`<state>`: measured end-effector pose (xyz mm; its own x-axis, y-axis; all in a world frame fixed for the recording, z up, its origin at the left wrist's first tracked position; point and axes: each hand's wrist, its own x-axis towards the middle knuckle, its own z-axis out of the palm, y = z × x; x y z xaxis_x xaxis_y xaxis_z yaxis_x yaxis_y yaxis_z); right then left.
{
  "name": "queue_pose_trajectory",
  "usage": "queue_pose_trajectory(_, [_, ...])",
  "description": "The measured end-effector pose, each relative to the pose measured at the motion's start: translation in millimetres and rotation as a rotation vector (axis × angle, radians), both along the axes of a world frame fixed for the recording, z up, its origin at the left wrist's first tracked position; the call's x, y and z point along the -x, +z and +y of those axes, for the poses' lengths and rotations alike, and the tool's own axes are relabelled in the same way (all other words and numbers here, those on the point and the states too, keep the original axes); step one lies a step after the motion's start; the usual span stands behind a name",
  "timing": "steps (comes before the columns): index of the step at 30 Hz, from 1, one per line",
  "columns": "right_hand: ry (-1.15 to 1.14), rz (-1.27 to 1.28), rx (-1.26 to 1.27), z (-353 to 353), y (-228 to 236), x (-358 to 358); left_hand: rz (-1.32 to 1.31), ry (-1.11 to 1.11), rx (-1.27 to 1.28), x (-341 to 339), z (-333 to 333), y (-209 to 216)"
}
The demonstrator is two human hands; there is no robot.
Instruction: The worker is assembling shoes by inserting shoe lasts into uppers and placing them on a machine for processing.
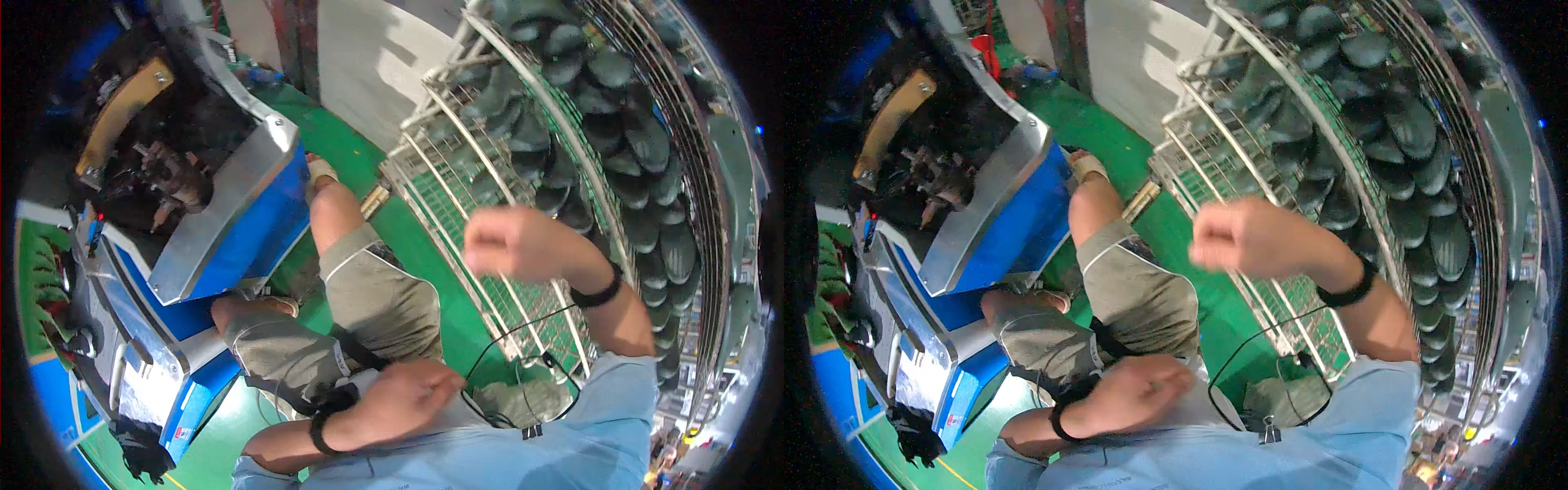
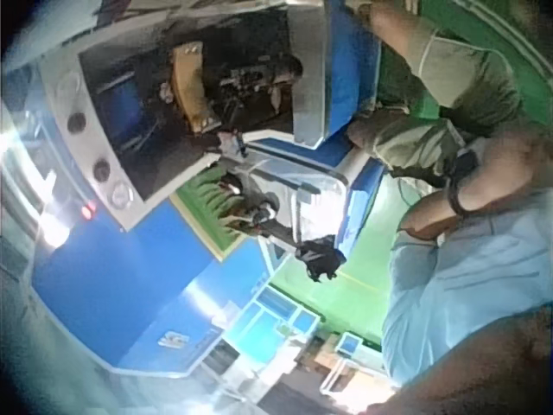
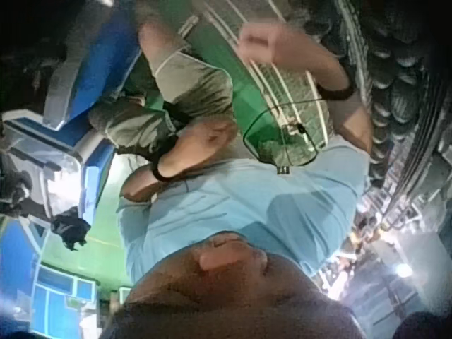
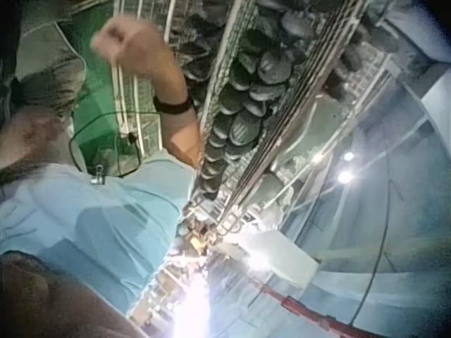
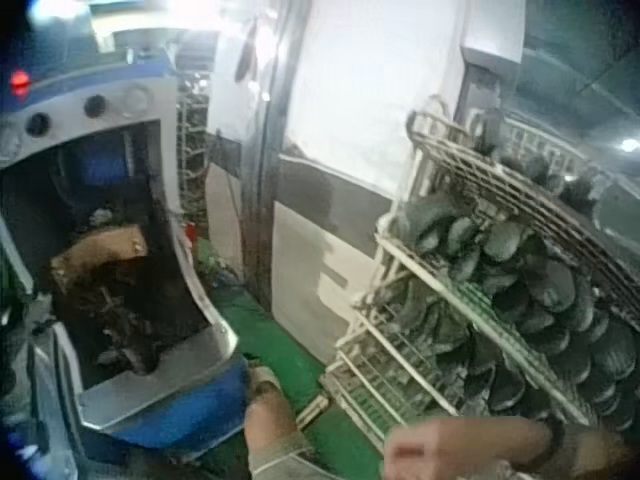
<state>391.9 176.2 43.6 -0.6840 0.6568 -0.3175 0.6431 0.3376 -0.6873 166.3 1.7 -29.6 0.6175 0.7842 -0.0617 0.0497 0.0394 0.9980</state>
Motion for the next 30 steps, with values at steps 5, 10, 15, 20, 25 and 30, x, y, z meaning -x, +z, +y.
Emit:
queue_pose_trajectory(5, [-0.629,0.712,0.277,104,-32,65,-0.124,0.479,0.442,65,11,-25])
queue_pose_trajectory(10, [-0.557,0.936,0.542,230,34,148,-0.080,0.786,0.430,108,-14,-52])
queue_pose_trajectory(15, [-0.138,1.138,0.680,257,119,216,0.073,-0.007,0.125,2,-8,-81])
queue_pose_trajectory(20, [0.197,1.427,0.706,212,175,251,-0.371,0.221,-0.559,-159,2,-145])
queue_pose_trajectory(25, [0.003,0.816,-0.707,96,95,265,-0.129,-0.002,-0.446,-61,26,-59])
queue_pose_trajectory(30, [0.963,0.275,-0.441,37,-96,224,-0.302,0.248,0.149,197,-19,-38])
